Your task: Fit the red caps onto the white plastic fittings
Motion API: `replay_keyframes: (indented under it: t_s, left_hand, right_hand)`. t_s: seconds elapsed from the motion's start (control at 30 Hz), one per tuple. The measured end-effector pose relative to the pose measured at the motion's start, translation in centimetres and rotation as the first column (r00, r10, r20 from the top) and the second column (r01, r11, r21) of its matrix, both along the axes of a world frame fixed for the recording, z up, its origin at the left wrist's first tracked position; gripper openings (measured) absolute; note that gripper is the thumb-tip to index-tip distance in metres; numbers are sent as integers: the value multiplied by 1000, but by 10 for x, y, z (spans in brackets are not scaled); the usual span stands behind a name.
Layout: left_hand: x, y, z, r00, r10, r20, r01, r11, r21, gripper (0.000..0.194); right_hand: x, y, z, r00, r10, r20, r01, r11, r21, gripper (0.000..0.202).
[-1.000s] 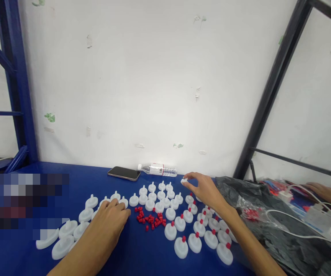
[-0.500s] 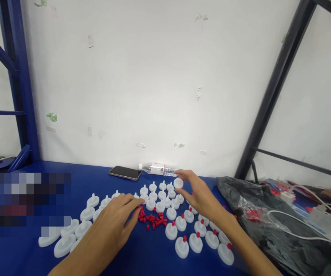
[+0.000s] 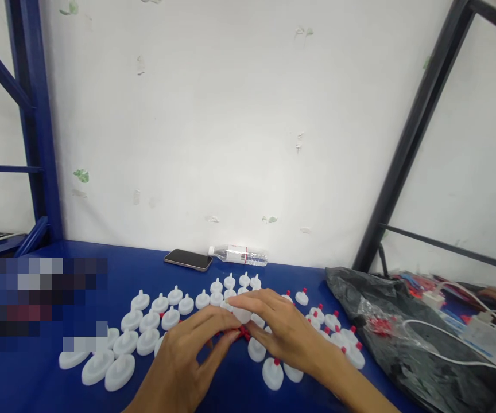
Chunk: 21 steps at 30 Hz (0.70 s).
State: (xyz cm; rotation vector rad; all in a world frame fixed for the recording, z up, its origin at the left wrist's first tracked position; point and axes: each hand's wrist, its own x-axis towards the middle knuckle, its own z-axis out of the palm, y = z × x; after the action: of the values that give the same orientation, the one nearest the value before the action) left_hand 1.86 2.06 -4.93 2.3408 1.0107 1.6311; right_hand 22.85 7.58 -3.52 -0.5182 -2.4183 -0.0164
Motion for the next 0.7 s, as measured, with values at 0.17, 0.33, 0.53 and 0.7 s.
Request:
replay_keyframes:
  t_s: [0.17, 0.33, 0.53, 0.7]
  left_hand:
    - [-2, 1, -4, 999, -24, 26, 24, 999, -34, 25]
    - [-4, 3, -3, 992, -17, 121, 38, 985, -169, 20]
    - [-6, 5, 2, 968, -16, 249, 118, 909, -401, 10]
    - [-8, 4, 4, 926, 33, 377, 207, 790, -578, 35]
  right_hand:
    - [0, 0, -3, 999, 27, 21, -28, 998, 52, 51]
    - [1, 3, -3, 1000, 17, -15, -15, 990, 142, 43]
    - [-1, -1, 3, 991, 54, -122, -27, 977, 213, 41]
    - [-1, -5, 5, 989, 79, -123, -39, 954, 297, 34]
